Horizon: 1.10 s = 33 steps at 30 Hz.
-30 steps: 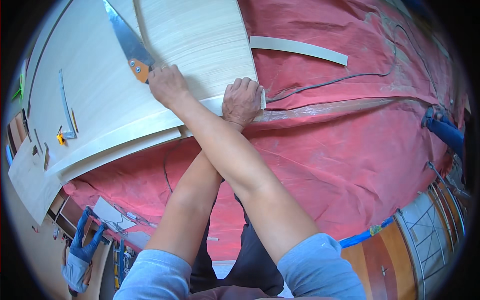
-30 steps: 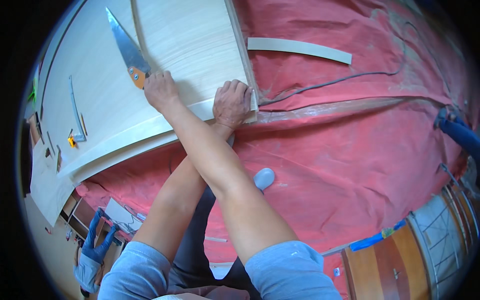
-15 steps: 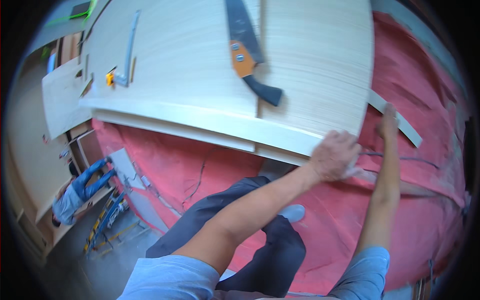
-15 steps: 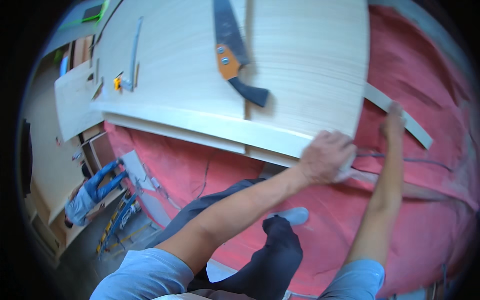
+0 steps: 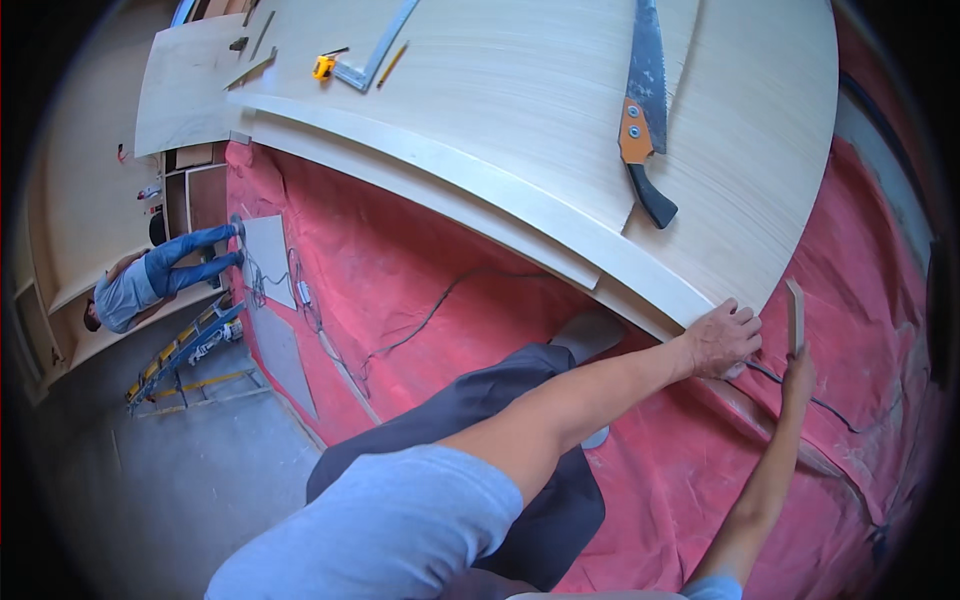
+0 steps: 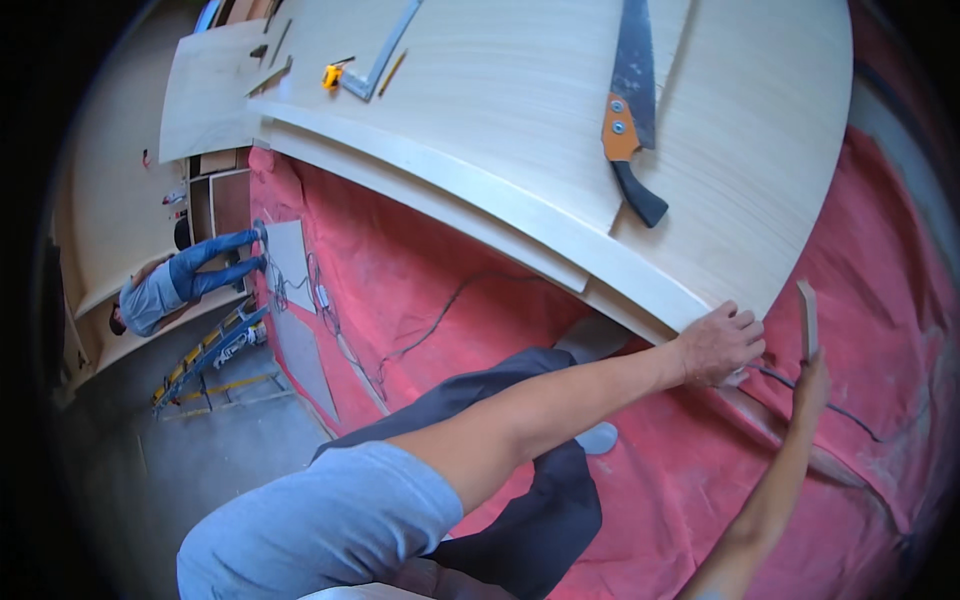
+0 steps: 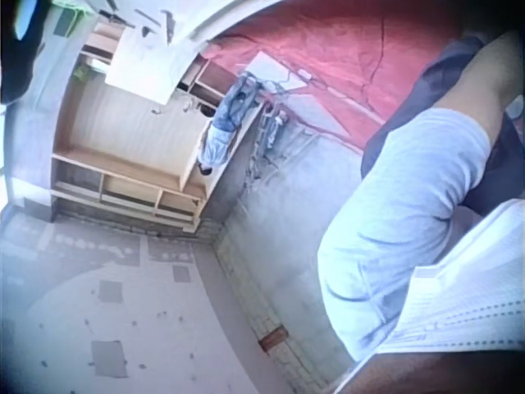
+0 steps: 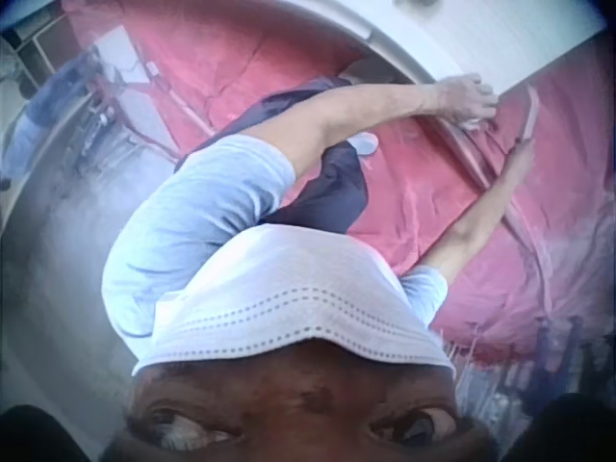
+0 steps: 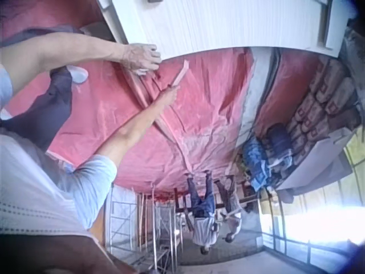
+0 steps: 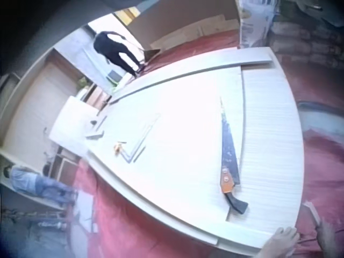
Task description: The person measures a wooden plank with a tape measure, marks it with a pencil using a square for guidance, and then saws off a section with a hand saw before handing a wood piece to a person on a ladder.
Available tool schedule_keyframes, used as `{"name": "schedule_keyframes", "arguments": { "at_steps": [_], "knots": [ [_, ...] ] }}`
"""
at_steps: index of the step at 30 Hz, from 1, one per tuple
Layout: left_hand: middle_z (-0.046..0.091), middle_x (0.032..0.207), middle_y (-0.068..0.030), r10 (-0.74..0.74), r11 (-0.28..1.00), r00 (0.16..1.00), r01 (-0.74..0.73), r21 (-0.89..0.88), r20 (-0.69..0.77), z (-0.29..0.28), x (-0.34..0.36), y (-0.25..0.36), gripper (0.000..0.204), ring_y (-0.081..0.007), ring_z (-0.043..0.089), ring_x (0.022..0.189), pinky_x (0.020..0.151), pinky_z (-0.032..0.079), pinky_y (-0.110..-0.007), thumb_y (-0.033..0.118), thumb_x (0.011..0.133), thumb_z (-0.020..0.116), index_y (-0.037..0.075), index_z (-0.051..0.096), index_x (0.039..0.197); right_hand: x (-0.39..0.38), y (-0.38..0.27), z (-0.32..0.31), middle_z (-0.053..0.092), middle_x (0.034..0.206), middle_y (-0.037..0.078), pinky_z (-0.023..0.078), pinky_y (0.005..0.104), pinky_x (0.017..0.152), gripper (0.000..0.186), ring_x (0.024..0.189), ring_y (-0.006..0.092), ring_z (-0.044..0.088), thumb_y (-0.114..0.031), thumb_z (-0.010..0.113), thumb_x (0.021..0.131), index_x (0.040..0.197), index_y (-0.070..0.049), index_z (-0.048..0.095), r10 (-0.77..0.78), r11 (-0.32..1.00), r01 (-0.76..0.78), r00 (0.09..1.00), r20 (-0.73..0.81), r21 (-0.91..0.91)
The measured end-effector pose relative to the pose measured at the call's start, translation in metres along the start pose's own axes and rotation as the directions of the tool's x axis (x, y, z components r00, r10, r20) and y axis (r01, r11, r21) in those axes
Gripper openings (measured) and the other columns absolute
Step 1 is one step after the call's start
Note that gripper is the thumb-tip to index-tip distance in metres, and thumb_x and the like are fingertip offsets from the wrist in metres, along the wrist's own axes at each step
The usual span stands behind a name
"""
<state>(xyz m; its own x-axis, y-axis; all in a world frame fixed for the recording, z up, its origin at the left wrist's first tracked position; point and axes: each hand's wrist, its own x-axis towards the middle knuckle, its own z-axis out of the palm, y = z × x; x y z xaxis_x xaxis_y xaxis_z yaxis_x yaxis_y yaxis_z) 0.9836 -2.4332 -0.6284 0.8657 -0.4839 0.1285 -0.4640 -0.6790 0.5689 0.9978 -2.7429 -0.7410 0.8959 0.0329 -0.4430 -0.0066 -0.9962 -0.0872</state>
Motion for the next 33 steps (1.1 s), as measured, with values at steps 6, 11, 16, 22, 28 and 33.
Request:
{"name": "schedule_keyframes", "arguments": {
  "at_steps": [6,11,16,22,28,33],
  "knots": [
    [0.060,0.103,-0.0104,-0.171,0.971,0.983,0.156,0.183,0.065,-0.020,0.007,0.007,0.022,-0.0267,0.055,0.105,0.093,0.043,-0.046,0.016,0.078,0.054,0.008,0.062,0.096,-0.160,0.018,-0.122,0.063,0.103,0.026,0.048,0.0477,0.078,0.037,0.093,0.0409,0.062,-0.010,0.059,0.084,0.119,0.000,0.056,-0.007,0.938,0.057,0.989,-0.145,0.343],
    [0.060,0.124,-0.0142,-0.632,0.520,0.722,0.665,-0.536,0.282,-0.161,-0.019,0.036,0.051,-0.0225,0.058,0.113,0.096,0.045,-0.038,0.037,0.090,0.060,0.003,0.056,0.128,-0.245,-0.133,-0.230,0.063,0.112,0.021,0.047,0.0434,0.088,0.030,0.105,0.0383,0.060,-0.016,0.050,0.092,0.117,-0.004,0.060,0.021,0.820,-0.062,0.997,0.079,0.569],
    [0.058,0.128,-0.0099,-0.112,0.129,0.823,0.567,-0.813,0.557,-0.347,-0.036,0.148,0.056,-0.0158,0.054,0.116,0.099,0.043,-0.032,0.016,0.087,0.070,0.001,0.048,0.136,-0.312,-0.245,-0.321,0.067,0.101,0.018,0.051,0.0380,0.080,0.028,0.096,0.0315,0.065,-0.010,0.067,0.085,0.112,-0.004,0.061,-0.093,0.532,0.005,0.994,0.053,0.846],
    [0.065,0.116,-0.0080,-0.316,0.192,0.901,0.366,-0.911,0.296,-0.461,-0.084,0.242,0.045,-0.0134,0.059,0.106,0.093,0.048,-0.029,0.004,0.084,0.071,0.001,0.057,0.126,-0.379,-0.299,-0.402,0.068,0.096,0.014,0.051,0.0369,0.078,0.026,0.088,0.0275,0.066,-0.008,0.072,0.081,0.104,-0.001,0.062,-0.321,0.542,0.360,0.924,-0.209,0.760],
    [0.066,0.109,-0.0086,-0.345,0.151,0.937,0.108,-0.983,0.050,-0.531,-0.148,0.297,0.037,-0.0135,0.062,0.101,0.089,0.051,-0.028,0.003,0.085,0.069,-0.005,0.058,0.120,-0.449,-0.308,-0.498,0.066,0.101,0.017,0.049,0.0378,0.084,0.039,0.093,0.0318,0.063,-0.007,0.068,0.081,0.119,-0.006,0.057,-0.631,0.568,0.408,0.773,0.060,0.715],
    [0.068,0.105,-0.0078,-0.423,0.291,0.906,0.100,-0.951,-0.034,-0.558,-0.187,0.316,0.034,-0.0130,0.063,0.097,0.087,0.052,-0.027,0.008,0.089,0.067,-0.004,0.059,0.119,-0.484,-0.301,-0.485,0.066,0.094,0.013,0.048,0.0315,0.079,0.031,0.087,0.0176,0.063,-0.017,0.067,0.088,0.113,-0.001,0.057,-0.663,0.399,0.242,0.743,0.096,0.885]
  ]
}}
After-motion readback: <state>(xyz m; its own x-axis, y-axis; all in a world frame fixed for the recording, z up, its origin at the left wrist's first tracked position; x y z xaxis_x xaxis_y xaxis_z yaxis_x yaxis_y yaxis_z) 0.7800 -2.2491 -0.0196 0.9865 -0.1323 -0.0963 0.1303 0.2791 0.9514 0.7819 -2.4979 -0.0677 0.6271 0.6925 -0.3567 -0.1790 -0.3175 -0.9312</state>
